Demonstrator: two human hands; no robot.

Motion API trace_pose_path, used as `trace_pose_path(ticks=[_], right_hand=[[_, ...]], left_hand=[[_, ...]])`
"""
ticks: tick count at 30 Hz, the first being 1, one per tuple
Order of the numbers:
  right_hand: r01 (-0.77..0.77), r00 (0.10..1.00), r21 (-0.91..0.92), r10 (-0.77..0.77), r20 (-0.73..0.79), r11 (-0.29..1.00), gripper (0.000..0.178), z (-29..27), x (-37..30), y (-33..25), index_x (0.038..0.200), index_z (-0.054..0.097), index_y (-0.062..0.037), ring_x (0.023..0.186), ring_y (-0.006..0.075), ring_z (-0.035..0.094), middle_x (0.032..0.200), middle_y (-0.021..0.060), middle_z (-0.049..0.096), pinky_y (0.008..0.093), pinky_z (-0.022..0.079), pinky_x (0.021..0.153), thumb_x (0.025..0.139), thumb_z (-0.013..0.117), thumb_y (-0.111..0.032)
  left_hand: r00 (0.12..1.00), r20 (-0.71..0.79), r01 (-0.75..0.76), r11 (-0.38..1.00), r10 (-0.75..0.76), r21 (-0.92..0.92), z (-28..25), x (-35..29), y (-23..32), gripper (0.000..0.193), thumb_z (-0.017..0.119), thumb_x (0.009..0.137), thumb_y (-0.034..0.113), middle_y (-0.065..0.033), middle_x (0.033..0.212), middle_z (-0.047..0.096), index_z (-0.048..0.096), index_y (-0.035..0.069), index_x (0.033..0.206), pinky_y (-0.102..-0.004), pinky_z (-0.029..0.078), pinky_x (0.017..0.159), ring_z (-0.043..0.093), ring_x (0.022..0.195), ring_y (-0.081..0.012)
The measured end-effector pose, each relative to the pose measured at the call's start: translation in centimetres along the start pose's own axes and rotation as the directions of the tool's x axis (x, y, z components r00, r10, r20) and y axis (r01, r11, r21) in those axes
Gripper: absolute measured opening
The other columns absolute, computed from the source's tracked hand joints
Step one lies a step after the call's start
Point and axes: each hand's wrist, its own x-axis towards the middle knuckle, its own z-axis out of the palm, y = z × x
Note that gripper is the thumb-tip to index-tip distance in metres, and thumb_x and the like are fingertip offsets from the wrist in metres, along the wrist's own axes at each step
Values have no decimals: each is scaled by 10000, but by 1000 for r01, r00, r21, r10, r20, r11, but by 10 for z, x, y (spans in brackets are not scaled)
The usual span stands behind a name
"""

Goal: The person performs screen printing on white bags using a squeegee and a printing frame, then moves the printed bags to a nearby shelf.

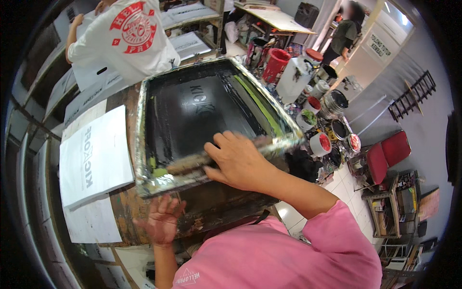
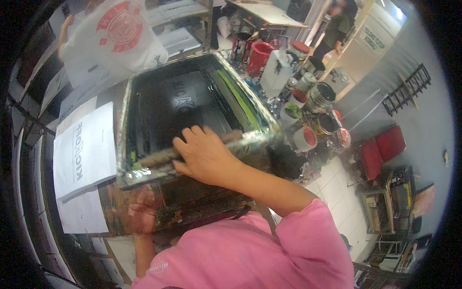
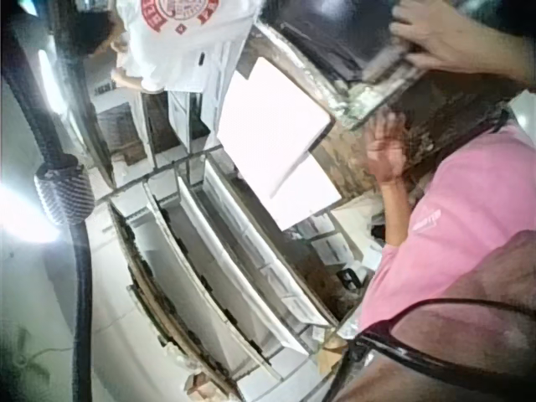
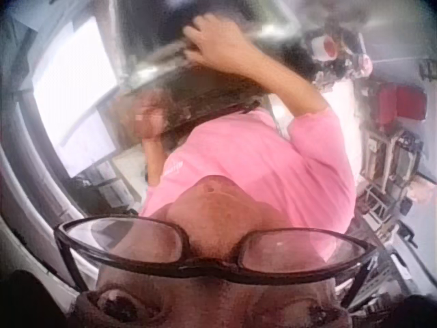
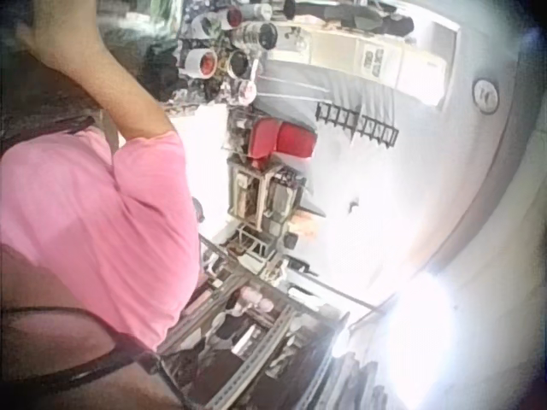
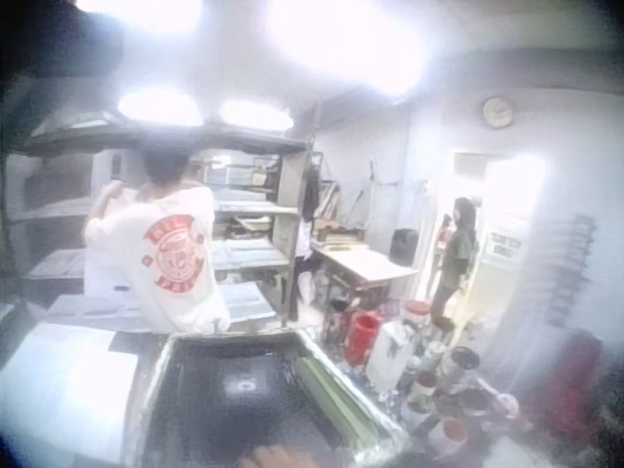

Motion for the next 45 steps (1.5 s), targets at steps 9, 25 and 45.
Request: trace_pose_path(ticks=[9, 25, 45], right_hand=[[-1, 902, -187, -80, -424, 982, 429, -76, 100, 17, 852, 680, -40, 766, 303, 628, 738, 135, 642, 470, 373, 868, 878, 593, -459], [33, 827, -128, -99, -553, 991, 514, -111, 193, 55, 822, 757, -15, 757, 343, 676, 819, 172, 719, 500, 422, 924, 894, 530, -471], [20, 924, -201, -95, -371, 979, 477, -128, 187, 44, 1044, 707, -1, 850, 432, 646, 900, 244, 686, 491, 486, 818, 943, 513, -425]], left_hand=[[954, -84, 208, -434, 287, 877, 13, 90, 4, 931, 414, 923, 755, -259, 1627, 202, 262, 125, 1592, -675, 75, 1176, 106, 1513, -474], [893, -419, 414, -660, 161, 627, 22, 90, -48, 955, 549, 909, 637, -226, 1610, 262, 303, -51, 1523, -658, 32, 1182, 134, 1528, -376], [702, -295, 303, 103, 648, 947, 29, 114, 107, 326, 568, 970, 46, -123, 1022, 737, 669, -16, 1273, -268, 504, 808, 642, 880, -137]])
